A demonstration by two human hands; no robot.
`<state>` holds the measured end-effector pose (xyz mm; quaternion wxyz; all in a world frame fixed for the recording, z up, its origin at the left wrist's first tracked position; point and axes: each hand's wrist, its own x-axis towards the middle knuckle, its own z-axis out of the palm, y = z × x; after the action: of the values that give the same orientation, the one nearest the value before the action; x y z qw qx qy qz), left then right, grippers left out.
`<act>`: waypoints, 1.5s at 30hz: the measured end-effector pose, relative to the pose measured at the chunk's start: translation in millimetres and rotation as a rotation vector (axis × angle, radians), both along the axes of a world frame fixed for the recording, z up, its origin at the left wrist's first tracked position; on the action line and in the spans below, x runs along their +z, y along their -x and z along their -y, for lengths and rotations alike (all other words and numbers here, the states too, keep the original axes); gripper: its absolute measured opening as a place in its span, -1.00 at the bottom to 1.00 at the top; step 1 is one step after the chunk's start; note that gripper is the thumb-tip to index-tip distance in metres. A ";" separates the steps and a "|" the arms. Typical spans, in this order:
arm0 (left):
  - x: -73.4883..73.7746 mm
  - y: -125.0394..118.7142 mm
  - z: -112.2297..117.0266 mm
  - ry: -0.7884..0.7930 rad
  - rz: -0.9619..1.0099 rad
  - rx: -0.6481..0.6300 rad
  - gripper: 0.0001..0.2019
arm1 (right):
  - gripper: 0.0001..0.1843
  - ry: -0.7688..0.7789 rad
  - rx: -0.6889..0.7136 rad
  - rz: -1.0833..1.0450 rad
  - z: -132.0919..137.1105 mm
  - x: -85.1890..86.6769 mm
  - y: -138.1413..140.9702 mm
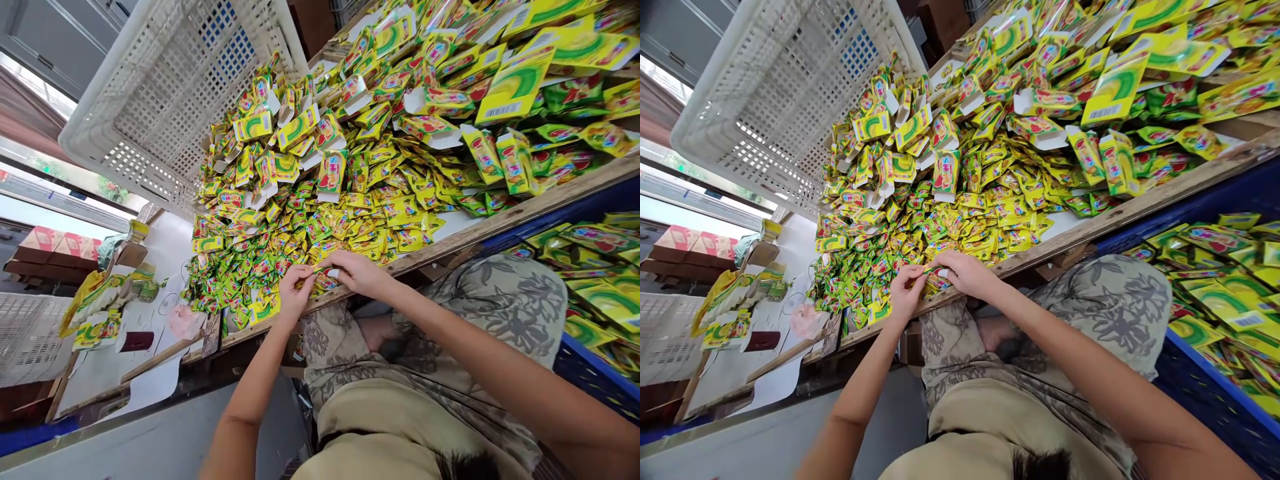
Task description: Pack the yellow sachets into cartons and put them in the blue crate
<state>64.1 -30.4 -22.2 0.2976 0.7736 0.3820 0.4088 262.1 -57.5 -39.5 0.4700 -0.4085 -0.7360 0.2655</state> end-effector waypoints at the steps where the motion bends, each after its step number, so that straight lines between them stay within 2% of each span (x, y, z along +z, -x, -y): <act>1: -0.8 -0.2 -0.3 0.013 0.008 -0.001 -0.91 | -0.60 0.014 -0.004 0.003 0.2 -0.1 0.4; 5: -0.3 -0.6 0.1 0.025 -0.023 -0.008 -0.89 | -0.61 0.027 -0.019 0.001 2.5 3.3 2.2; 10: 0.3 0.9 7.4 -0.053 -0.043 -0.011 -0.87 | -0.61 -0.029 -0.007 -0.006 5.6 8.1 4.1; 16: 0.5 4.9 14.7 0.031 -0.008 0.039 -0.77 | -0.58 -0.062 -0.016 0.005 5.1 6.5 5.6; 20: -3.7 5.8 8.7 -0.031 0.017 0.024 -0.84 | -0.57 -0.066 -0.027 -0.031 4.6 3.9 6.2; 26: -14.4 2.8 4.2 -0.005 0.029 0.049 -0.86 | -0.64 -0.021 -0.030 -0.075 2.2 -1.0 6.0; 31: -16.0 -0.2 6.6 -0.027 0.063 0.034 -0.90 | -0.67 0.006 -0.013 -0.054 1.6 -1.7 5.6; 36: -13.7 -0.6 11.8 -0.075 0.034 0.017 -0.92 | -0.73 0.017 -0.002 -0.013 4.7 -2.2 5.8; 40: -9.9 0.6 16.8 0.015 0.060 0.036 -0.79 | -0.75 0.002 -0.034 -0.012 6.0 1.4 10.6; 42: -3.3 0.1 18.7 0.050 0.075 0.070 -0.71 | -0.74 0.004 -0.049 -0.042 6.3 6.0 14.5; 45: 12.9 -3.0 21.4 0.028 0.092 0.129 -0.69 | -0.64 0.028 -0.065 -0.160 7.4 13.9 20.5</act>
<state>67.1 -51.7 -9.3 0.2984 0.7235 0.4228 0.4570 241.6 -64.9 -25.7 0.5300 -0.4161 -0.6786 0.2924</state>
